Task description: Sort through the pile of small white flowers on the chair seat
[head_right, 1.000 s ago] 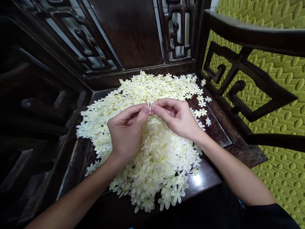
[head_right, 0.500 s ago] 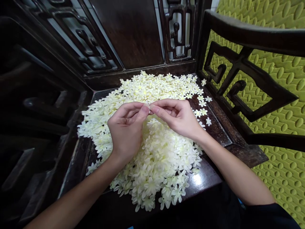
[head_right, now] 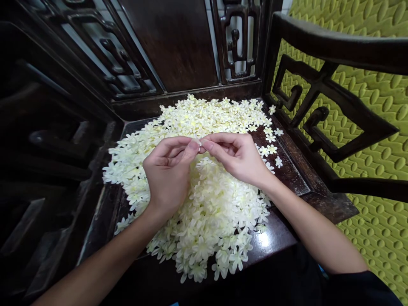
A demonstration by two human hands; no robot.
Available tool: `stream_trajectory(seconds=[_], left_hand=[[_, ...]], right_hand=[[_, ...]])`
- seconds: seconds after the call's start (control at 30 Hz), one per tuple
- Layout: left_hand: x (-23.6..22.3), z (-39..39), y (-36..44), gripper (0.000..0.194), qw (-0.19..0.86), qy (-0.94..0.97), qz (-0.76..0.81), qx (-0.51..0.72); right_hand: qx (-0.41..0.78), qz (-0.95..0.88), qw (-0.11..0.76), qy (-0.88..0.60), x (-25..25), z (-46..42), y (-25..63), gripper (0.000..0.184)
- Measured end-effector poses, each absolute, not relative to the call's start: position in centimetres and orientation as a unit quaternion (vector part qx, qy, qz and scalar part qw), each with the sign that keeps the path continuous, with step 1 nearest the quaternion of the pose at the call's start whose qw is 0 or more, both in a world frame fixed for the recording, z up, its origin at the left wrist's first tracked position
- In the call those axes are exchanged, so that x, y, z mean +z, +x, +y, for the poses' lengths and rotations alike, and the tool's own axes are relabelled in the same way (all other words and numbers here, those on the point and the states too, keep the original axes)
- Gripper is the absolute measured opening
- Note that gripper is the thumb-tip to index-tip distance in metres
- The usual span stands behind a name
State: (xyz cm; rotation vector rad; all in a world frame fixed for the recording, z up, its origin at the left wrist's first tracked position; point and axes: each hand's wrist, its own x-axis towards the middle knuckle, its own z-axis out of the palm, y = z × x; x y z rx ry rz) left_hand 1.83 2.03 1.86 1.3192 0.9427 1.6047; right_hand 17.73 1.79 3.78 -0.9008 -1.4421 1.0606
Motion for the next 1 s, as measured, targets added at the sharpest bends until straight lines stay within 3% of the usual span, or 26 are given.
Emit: stream_trajectory(seconds=[1.0], left_hand=[[2.03,1.95,1.89,0.013,0.404,0.533,0.390,0.633]], right_hand=[[0.455,-0.609,0.527,-0.380,4.13,1.92,17.95,0.024]])
